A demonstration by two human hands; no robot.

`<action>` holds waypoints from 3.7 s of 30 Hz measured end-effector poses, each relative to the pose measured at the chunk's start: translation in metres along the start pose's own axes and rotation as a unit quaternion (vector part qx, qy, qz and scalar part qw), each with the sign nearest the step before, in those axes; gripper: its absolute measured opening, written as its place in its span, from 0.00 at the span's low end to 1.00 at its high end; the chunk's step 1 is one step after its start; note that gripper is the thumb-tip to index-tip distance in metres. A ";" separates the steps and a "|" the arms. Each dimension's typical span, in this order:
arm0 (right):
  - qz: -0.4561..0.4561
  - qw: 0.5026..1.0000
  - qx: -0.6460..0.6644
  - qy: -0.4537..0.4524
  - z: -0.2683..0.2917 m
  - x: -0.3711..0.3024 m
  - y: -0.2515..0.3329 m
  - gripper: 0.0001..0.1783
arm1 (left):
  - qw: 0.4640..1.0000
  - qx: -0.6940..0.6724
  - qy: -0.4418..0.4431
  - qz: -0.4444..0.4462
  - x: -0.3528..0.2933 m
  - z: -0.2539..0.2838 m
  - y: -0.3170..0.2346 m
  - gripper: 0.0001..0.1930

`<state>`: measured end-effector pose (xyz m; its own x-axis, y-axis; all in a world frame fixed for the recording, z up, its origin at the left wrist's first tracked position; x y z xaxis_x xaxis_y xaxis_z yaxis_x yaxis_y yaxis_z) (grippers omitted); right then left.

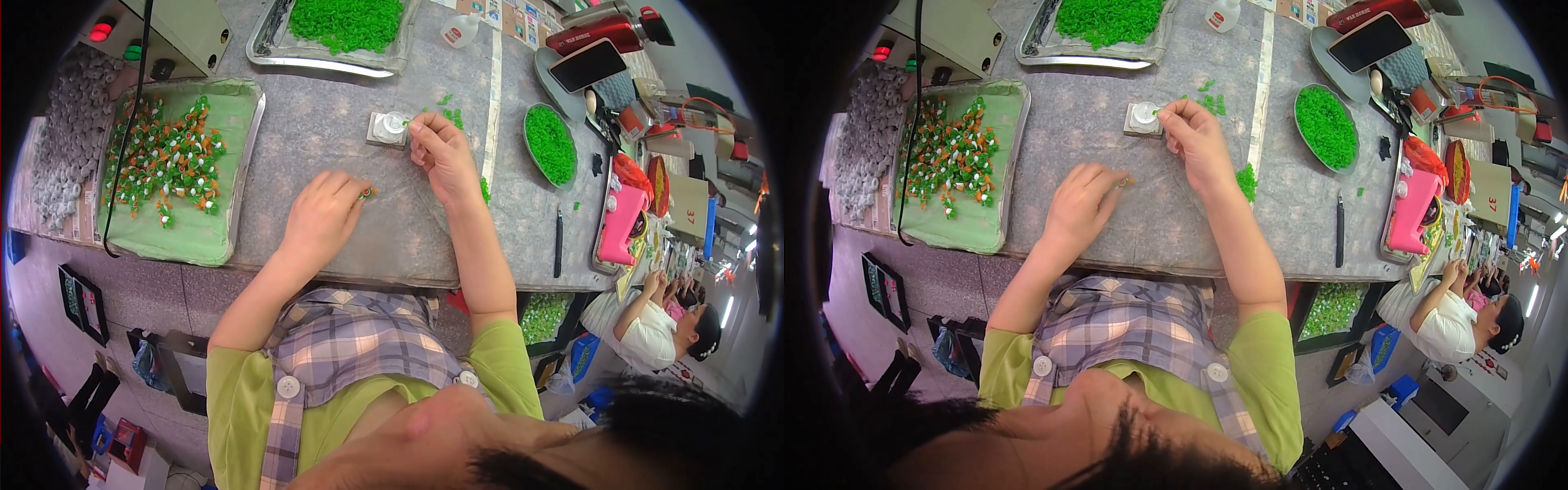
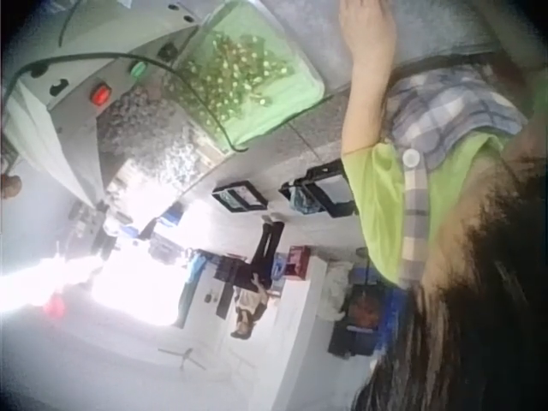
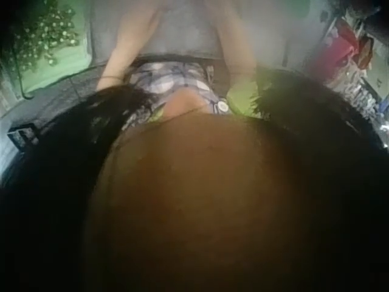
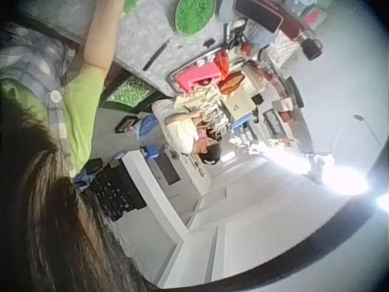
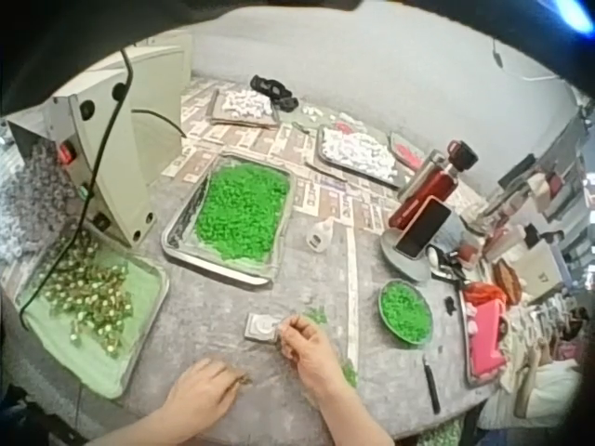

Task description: The person assembles small figurines by hand by dipping plastic pieces into adhesive and attaching them onto the figurine bodies.

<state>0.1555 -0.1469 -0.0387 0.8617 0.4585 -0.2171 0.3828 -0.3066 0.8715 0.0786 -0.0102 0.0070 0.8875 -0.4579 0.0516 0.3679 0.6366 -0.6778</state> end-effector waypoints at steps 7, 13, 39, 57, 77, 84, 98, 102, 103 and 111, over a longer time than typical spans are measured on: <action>0.001 1.000 -0.020 -0.008 0.002 0.000 0.000 0.05 | 0.942 -0.313 0.065 0.105 -0.001 -0.005 0.017 0.09; -0.004 1.000 -0.016 -0.001 0.001 0.003 -0.004 0.05 | 0.901 -0.427 -0.003 0.075 -0.009 -0.002 0.034 0.10; 0.023 0.996 0.044 0.077 -0.056 -0.049 0.012 0.07 | 0.718 -0.686 0.043 0.111 -0.006 -0.034 0.014 0.17; 0.019 0.996 0.079 0.032 -0.053 -0.066 -0.015 0.06 | 0.652 -0.750 0.025 0.103 -0.006 -0.035 0.005 0.19; 0.024 0.998 0.054 0.011 -0.049 -0.069 -0.019 0.05 | 0.766 -0.638 -0.010 0.077 -0.007 -0.026 0.004 0.18; 0.027 0.996 -0.079 0.011 -0.045 -0.071 -0.003 0.05 | 0.840 -0.538 -0.003 0.068 -0.007 -0.018 0.003 0.17; 0.083 0.976 -0.197 -0.050 -0.044 -0.075 0.005 0.04 | 0.931 -0.358 -0.048 0.053 -0.006 -0.001 -0.010 0.17; 0.081 0.972 -0.214 -0.057 -0.044 -0.076 0.004 0.04 | 0.943 -0.323 -0.055 0.052 -0.005 0.002 -0.013 0.16; 0.080 0.968 -0.228 -0.058 -0.043 -0.076 0.004 0.04 | 0.946 -0.314 -0.055 0.053 -0.005 0.003 -0.014 0.16; 0.062 0.971 -0.225 -0.058 -0.040 -0.077 0.003 0.03 | 0.938 -0.337 -0.046 0.070 -0.003 -0.003 -0.013 0.15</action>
<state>0.0775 -0.1500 -0.0022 0.9339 0.3355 -0.1237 0.1119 0.0544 0.9922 0.0702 -0.0188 0.0133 0.9453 -0.3247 -0.0305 0.0143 0.1347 -0.9908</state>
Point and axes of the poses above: each hand's wrist, its own x-axis towards the middle knuckle, its own z-axis out of the back of the hand, y = z × x, the point moved 8 cm from there along x, towards the middle knuckle, and after that the axes turned 15 degrees about y, right-handed, at the moved point
